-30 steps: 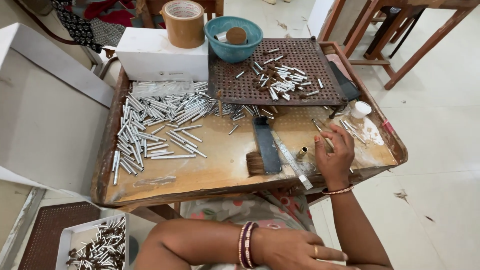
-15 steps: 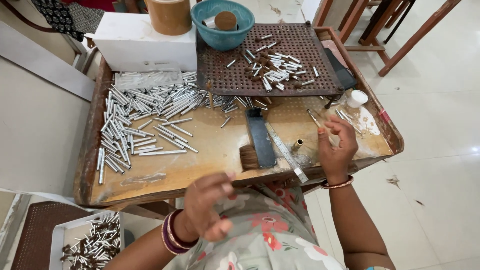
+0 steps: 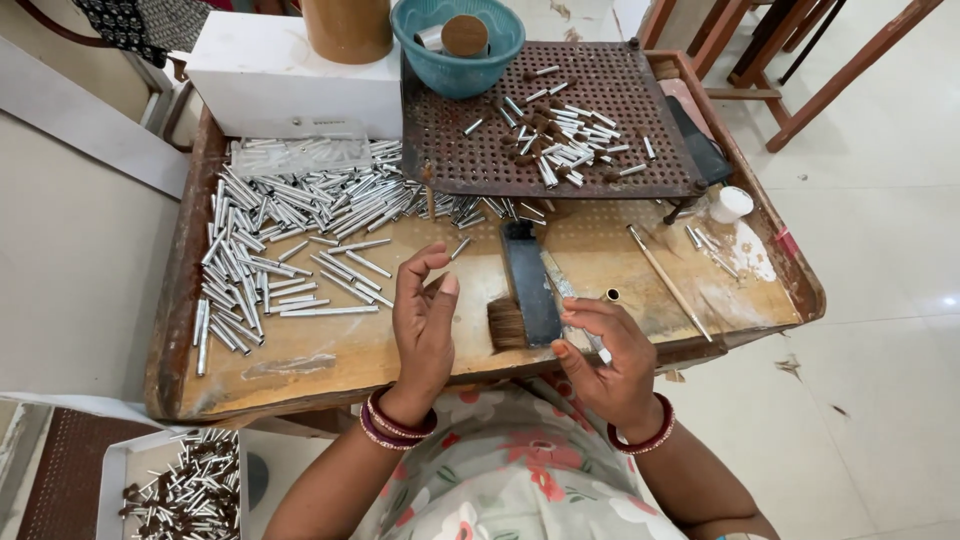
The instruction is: The person is assembling small metal tubes using a gauge and a cleaning block at a workshop bench.
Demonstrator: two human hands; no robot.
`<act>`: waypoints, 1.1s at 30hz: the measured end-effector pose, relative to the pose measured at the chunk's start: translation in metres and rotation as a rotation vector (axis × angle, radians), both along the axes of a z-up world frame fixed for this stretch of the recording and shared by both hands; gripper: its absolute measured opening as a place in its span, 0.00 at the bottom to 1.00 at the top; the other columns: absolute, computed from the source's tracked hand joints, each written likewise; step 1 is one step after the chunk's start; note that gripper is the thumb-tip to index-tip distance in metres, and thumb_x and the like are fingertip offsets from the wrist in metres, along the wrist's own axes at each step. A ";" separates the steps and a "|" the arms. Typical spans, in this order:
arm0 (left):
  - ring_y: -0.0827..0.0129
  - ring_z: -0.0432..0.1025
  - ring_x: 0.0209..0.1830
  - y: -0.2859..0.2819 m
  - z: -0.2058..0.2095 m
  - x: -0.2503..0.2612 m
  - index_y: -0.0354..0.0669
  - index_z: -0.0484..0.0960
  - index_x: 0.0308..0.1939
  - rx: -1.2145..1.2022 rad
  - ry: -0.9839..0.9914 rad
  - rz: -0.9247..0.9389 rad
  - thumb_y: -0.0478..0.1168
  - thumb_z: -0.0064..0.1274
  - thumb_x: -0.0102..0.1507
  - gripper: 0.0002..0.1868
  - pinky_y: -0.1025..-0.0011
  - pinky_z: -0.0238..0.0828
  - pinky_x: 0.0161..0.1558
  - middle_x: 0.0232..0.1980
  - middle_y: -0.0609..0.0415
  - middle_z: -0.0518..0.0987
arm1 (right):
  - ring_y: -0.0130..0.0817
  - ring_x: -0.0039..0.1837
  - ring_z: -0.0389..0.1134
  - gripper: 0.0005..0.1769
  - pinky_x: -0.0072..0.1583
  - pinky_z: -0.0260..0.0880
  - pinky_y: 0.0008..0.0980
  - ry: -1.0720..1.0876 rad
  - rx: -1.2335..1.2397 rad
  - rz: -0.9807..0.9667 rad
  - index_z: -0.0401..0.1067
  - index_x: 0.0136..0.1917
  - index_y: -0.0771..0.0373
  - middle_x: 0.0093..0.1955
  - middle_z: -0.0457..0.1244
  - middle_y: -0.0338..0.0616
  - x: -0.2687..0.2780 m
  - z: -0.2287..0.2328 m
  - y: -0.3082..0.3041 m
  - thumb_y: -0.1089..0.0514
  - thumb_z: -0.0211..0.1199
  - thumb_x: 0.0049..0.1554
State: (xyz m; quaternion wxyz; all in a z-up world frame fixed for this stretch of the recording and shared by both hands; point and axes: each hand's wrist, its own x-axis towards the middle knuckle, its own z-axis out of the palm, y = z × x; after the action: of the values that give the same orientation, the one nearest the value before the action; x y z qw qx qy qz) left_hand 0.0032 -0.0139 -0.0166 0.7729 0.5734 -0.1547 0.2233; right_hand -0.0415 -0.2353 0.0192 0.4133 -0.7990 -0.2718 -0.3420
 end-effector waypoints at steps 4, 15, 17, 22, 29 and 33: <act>0.73 0.66 0.61 0.002 -0.008 0.002 0.39 0.73 0.57 -0.041 0.053 0.007 0.41 0.44 0.74 0.12 0.71 0.63 0.62 0.64 0.52 0.73 | 0.41 0.60 0.72 0.15 0.62 0.73 0.36 -0.051 0.015 -0.048 0.72 0.56 0.65 0.58 0.69 0.51 0.002 0.001 -0.011 0.57 0.70 0.60; 0.77 0.69 0.41 0.003 -0.016 0.000 0.36 0.81 0.44 0.030 0.091 -0.011 0.44 0.46 0.74 0.15 0.76 0.65 0.44 0.52 0.56 0.80 | 0.16 0.38 0.63 0.13 0.42 0.60 0.17 0.271 0.519 -0.063 0.73 0.54 0.67 0.38 0.64 0.32 0.089 -0.064 -0.102 0.53 0.66 0.66; 0.78 0.68 0.41 0.004 -0.016 0.002 0.35 0.79 0.43 0.031 0.099 -0.017 0.42 0.49 0.73 0.12 0.76 0.65 0.40 0.54 0.56 0.80 | 0.15 0.37 0.61 0.13 0.41 0.59 0.16 0.285 0.520 -0.067 0.73 0.53 0.67 0.37 0.63 0.30 0.087 -0.059 -0.095 0.53 0.65 0.66; 0.78 0.66 0.44 0.001 -0.026 0.005 0.38 0.76 0.51 -0.095 0.049 -0.067 0.35 0.52 0.71 0.07 0.76 0.66 0.48 0.58 0.54 0.75 | 0.13 0.35 0.58 0.12 0.39 0.55 0.16 0.323 0.485 -0.097 0.74 0.53 0.67 0.35 0.62 0.28 0.088 -0.055 -0.092 0.54 0.66 0.65; 0.73 0.69 0.57 0.006 -0.007 -0.006 0.39 0.74 0.51 0.070 0.085 -0.020 0.34 0.54 0.67 0.10 0.72 0.64 0.60 0.63 0.51 0.75 | 0.12 0.36 0.56 0.12 0.39 0.53 0.16 0.260 0.558 -0.108 0.73 0.52 0.67 0.36 0.61 0.27 0.093 -0.066 -0.096 0.55 0.66 0.66; 0.68 0.67 0.63 0.008 -0.003 -0.010 0.40 0.73 0.53 0.108 0.051 -0.047 0.33 0.55 0.66 0.12 0.70 0.61 0.64 0.64 0.47 0.73 | 0.13 0.36 0.56 0.11 0.40 0.53 0.17 0.255 0.567 -0.135 0.74 0.52 0.66 0.36 0.62 0.27 0.094 -0.069 -0.098 0.55 0.66 0.66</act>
State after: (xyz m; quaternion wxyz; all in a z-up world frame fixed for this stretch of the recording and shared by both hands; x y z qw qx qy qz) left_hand -0.0073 -0.0059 -0.0200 0.7496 0.6160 -0.1602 0.1817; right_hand 0.0526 -0.3336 -0.0499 0.6267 -0.7046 -0.0581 -0.3278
